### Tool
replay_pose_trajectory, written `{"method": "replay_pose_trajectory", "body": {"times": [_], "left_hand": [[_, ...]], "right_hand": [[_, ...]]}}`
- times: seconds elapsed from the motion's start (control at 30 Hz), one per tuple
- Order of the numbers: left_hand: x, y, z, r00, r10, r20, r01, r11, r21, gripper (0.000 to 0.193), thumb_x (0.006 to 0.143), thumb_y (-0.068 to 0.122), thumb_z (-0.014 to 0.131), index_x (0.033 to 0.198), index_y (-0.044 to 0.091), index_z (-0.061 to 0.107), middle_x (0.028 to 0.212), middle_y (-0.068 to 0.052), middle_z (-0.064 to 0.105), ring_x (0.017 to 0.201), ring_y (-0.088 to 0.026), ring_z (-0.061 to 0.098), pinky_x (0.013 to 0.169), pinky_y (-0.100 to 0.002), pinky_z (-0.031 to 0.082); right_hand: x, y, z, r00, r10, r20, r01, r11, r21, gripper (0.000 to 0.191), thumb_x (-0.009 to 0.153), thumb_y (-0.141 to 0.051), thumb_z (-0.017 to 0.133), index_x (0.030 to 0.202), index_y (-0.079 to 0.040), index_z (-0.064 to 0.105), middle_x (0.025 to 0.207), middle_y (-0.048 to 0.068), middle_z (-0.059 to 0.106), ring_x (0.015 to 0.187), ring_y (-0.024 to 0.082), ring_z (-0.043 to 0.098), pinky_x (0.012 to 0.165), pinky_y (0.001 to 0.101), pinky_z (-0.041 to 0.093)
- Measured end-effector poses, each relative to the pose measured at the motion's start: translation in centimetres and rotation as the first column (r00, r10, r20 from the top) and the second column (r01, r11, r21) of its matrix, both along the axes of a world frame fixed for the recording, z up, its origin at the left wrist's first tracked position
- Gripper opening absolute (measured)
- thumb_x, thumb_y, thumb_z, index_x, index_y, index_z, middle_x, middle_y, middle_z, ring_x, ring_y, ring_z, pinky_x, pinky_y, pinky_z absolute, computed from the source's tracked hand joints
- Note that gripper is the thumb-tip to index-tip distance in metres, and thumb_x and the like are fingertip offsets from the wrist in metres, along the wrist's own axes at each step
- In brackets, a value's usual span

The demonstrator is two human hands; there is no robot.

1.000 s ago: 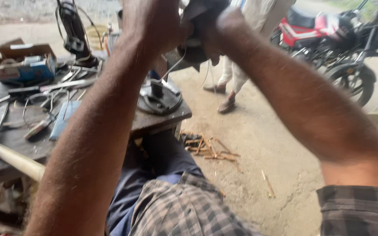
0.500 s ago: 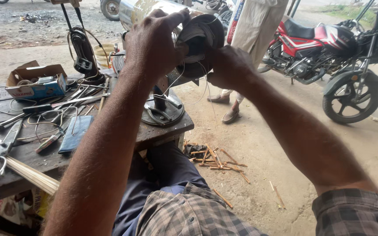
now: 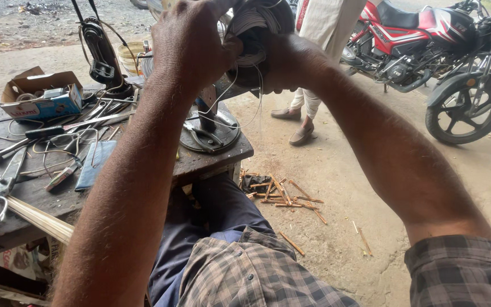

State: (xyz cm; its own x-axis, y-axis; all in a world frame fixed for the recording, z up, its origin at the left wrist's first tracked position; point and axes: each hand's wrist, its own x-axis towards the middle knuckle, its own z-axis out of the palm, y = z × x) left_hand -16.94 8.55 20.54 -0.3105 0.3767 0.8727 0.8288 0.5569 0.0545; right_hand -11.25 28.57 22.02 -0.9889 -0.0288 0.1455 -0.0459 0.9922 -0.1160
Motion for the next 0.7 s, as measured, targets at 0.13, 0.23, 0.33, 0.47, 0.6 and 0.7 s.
{"method": "replay_pose_trajectory", "body": {"times": [0.13,0.23,0.33,0.47,0.6,0.7], "left_hand": [[0.0,-0.1,-0.2,0.997,0.001,-0.076,0.001,1.0,0.017,0.061,0.07,0.028,0.097,0.123,0.012,0.074,0.113,-0.016,0.074,0.1,-0.036,0.07,0.074,-0.053,0.057],[0.1,-0.1,0.0,1.0,-0.003,-0.016,0.003,1.0,0.004,0.059,0.074,0.027,0.095,0.126,0.012,0.073,0.113,-0.015,0.074,0.1,-0.033,0.071,0.077,-0.052,0.058],[0.0,0.0,0.2,0.998,-0.002,0.062,0.004,1.0,-0.025,0.057,0.077,0.026,0.094,0.128,0.013,0.073,0.113,-0.013,0.075,0.097,-0.031,0.072,0.08,-0.051,0.059],[-0.2,0.0,0.1,0.996,-0.024,0.088,0.027,0.999,-0.039,0.057,0.079,0.024,0.092,0.131,0.013,0.072,0.112,-0.014,0.075,0.094,-0.03,0.074,0.081,-0.05,0.059],[-0.5,0.0,-0.6,0.999,0.009,-0.045,-0.009,1.0,-0.013,0.053,0.078,0.026,0.093,0.125,0.008,0.074,0.108,-0.017,0.075,0.093,-0.032,0.073,0.073,-0.049,0.059],[-0.6,0.1,-0.7,0.998,0.028,-0.06,-0.029,0.999,-0.016,0.05,0.079,0.027,0.093,0.122,0.008,0.075,0.104,-0.017,0.075,0.091,-0.032,0.072,0.071,-0.049,0.059]], "right_hand": [[0.8,-0.5,0.8,0.996,0.087,-0.01,-0.087,0.982,-0.167,0.066,0.081,-0.021,0.082,0.142,-0.02,0.056,0.08,0.007,0.075,0.06,0.014,0.07,0.046,0.0315,0.056],[0.7,-0.3,0.9,0.99,0.132,-0.052,-0.139,0.972,-0.188,0.065,0.083,-0.029,0.084,0.142,-0.021,0.057,0.085,0.007,0.074,0.064,0.012,0.07,0.048,0.0285,0.056],[0.2,0.6,0.4,0.991,0.119,-0.069,-0.13,0.974,-0.187,0.064,0.084,-0.036,0.086,0.141,-0.023,0.059,0.091,0.009,0.075,0.071,0.015,0.071,0.054,0.0297,0.059],[-1.4,2.1,-0.1,0.906,0.363,-0.216,-0.367,0.93,0.026,0.061,0.087,-0.035,0.084,0.138,-0.014,0.061,0.11,0.009,0.076,0.089,0.019,0.076,0.078,0.0322,0.064],[-2.3,3.0,-0.5,0.929,0.332,-0.162,-0.323,0.943,0.08,0.063,0.087,-0.041,0.085,0.137,-0.013,0.06,0.117,0.011,0.074,0.101,0.024,0.074,0.091,0.0372,0.06],[-2.0,2.7,-0.5,0.931,0.336,-0.143,-0.317,0.938,0.139,0.062,0.087,-0.043,0.084,0.137,-0.013,0.061,0.117,0.012,0.074,0.102,0.025,0.073,0.092,0.0388,0.058]]}}
